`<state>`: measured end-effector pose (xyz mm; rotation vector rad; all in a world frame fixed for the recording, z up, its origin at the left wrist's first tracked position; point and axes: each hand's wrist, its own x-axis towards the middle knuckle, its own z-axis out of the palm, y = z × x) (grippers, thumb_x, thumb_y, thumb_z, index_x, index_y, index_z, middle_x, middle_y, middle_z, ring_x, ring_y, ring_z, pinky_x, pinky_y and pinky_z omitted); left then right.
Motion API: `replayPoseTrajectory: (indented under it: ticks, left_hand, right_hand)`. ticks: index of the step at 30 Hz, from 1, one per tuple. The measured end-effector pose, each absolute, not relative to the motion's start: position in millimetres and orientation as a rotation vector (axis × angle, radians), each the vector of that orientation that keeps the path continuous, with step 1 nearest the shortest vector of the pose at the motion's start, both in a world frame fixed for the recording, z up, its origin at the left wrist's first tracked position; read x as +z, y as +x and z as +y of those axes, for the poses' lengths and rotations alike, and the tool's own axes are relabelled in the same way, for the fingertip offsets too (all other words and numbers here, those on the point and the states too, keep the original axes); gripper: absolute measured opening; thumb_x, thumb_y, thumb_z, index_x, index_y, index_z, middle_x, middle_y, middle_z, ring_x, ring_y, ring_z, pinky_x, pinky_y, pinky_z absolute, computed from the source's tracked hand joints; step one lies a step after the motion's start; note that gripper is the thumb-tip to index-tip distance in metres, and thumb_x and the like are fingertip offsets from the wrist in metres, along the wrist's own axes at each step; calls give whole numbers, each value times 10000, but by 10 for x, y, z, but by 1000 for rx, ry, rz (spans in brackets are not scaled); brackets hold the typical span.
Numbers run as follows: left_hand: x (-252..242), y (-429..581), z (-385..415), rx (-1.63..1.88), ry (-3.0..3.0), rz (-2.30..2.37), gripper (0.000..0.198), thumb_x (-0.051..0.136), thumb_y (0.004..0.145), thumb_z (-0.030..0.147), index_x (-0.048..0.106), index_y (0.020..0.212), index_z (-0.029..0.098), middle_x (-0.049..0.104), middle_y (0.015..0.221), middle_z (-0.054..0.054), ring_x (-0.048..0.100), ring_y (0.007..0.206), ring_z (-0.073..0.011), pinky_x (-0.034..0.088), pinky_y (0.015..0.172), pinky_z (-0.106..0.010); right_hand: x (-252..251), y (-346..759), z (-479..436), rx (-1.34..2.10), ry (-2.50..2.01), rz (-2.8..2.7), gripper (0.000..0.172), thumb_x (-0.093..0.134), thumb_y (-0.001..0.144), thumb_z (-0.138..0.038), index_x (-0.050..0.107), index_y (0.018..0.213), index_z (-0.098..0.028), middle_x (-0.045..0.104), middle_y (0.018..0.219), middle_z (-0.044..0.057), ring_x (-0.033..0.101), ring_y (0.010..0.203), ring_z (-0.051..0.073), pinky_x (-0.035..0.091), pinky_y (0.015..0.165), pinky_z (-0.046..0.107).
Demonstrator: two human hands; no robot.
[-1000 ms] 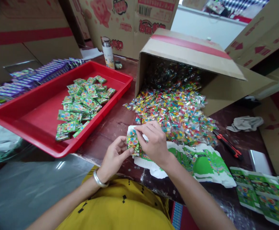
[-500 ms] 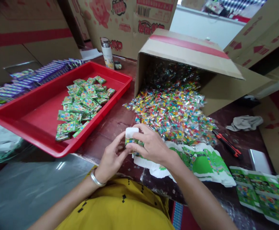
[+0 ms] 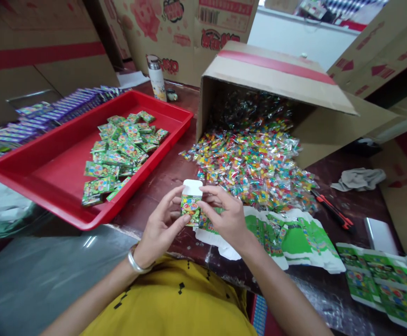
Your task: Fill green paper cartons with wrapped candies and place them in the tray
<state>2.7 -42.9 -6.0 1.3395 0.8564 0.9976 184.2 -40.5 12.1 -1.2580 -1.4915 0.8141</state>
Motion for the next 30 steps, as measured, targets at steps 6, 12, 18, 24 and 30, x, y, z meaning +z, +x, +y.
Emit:
replayPoseTrajectory:
  ticks: [6,12,18,24,30]
  left_hand:
    - [-67,68,-393,953,1261,790,322,637,874,215,507,1169,232,566,1109,-47,605,899,-150,527,737,-244]
    - [-49,99,-413,1024,1105,762,518,668,861,227,373,1282,294,588,1076,-29,631,820,-128,531,703,-238]
    - [-64,47,-425,1028,1223,823,565,649,866,197,378,1353,288,593,1105,-46,642,918,-163,557,767,-272]
    - [-40,-34,-402,953,1324,794,612,602,891,179,359,1445,271,597,1174,-83,623,1012,-199,566,849,-328]
    - [-31,-37,-445,934,1383,869,483,604,895,200,490,1359,264,589,1242,-77,572,1106,-216,549,817,-274]
  right_hand:
    - [-6,1723,-447,852,-1205,-1444,27,644,888,-244,669,888,-232,650,1086,57,665,966,202,554,795,325]
    - [97,1687,-363,988,-1137,-1255,194,725,823,-247,580,950,-250,655,944,16,651,917,184,542,792,319]
    - [217,1755,-246,1188,-1245,-1319,211,776,762,-327,615,804,-197,657,830,15,615,756,155,508,679,277]
    - [299,1825,-156,1259,-1298,-1326,220,768,761,-362,658,720,-176,663,740,22,606,703,157,505,649,291]
    - [288,1727,-256,1041,-1232,-1503,217,659,876,-305,637,694,-189,668,819,29,617,777,159,495,725,305]
